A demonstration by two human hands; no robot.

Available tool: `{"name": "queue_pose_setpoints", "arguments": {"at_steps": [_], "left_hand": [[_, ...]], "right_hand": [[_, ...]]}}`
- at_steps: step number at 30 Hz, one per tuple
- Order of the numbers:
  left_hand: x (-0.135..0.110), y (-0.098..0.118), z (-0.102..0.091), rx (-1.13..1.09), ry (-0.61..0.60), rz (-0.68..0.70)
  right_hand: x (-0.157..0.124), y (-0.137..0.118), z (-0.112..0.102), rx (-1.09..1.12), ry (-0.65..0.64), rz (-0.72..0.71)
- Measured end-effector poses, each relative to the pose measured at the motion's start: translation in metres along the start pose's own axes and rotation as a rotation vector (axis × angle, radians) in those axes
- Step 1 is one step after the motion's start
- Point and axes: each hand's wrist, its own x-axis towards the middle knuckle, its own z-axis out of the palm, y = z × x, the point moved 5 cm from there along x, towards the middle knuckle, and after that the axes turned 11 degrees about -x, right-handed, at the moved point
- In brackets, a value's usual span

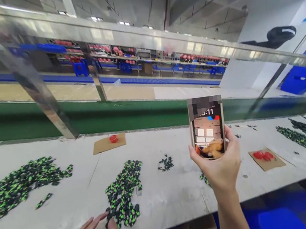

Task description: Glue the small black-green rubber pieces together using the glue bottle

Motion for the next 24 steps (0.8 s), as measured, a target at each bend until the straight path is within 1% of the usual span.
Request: {"name": "queue_pose_setpoints", "arguments": {"at_steps": [3,5,8,11,13,15,16,17,18,19,21,22,24], "left_hand": [[0.006,0.010,0.001,0.005,-0.023,-0.029],[0.006,0.009,0.001,-0.005,-0.026,-0.039],[0.004,0.005,0.000,-0.011,0.014,-0.040],[0.002,0.005,-0.001,-0.027,0.034,-0.006],[0.007,0.009,-0.001,-0.039,0.026,-0.017],[0.018,0.019,0.000,-0.093,0.008,-0.045],[0.026,0.028,0.001,-0.162,-0.009,-0.035],[0.035,0.040,0.004,-0.253,-0.049,0.011],[0.046,0.054,0.005,-0.353,-0.054,0.072],[0.057,0.069,0.010,-0.449,-0.110,0.135],[0.076,0.102,0.022,-0.527,-0.291,0.335],[0.084,0.116,0.028,-0.534,-0.354,0.422],[0.094,0.138,0.042,-0.515,-0.517,0.561]], "right_hand": [[-0.014,-0.002,0.007,0.032,-0.022,0.035],[-0.019,-0.003,0.011,0.043,-0.038,0.048],[-0.024,-0.004,0.015,0.052,-0.058,0.053],[-0.029,-0.006,0.018,0.069,-0.068,0.064],[-0.032,-0.006,0.019,0.085,-0.077,0.081],[-0.036,-0.007,0.020,0.102,-0.098,0.095],[-0.039,-0.008,0.021,0.113,-0.111,0.099],[-0.042,-0.009,0.021,0.124,-0.126,0.102],[-0.046,-0.010,0.021,0.135,-0.141,0.101],[-0.050,-0.012,0.020,0.141,-0.154,0.101],[-0.058,-0.013,0.018,0.143,-0.183,0.102],[-0.062,-0.014,0.018,0.142,-0.200,0.102],[-0.069,-0.014,0.016,0.149,-0.233,0.102]]}}
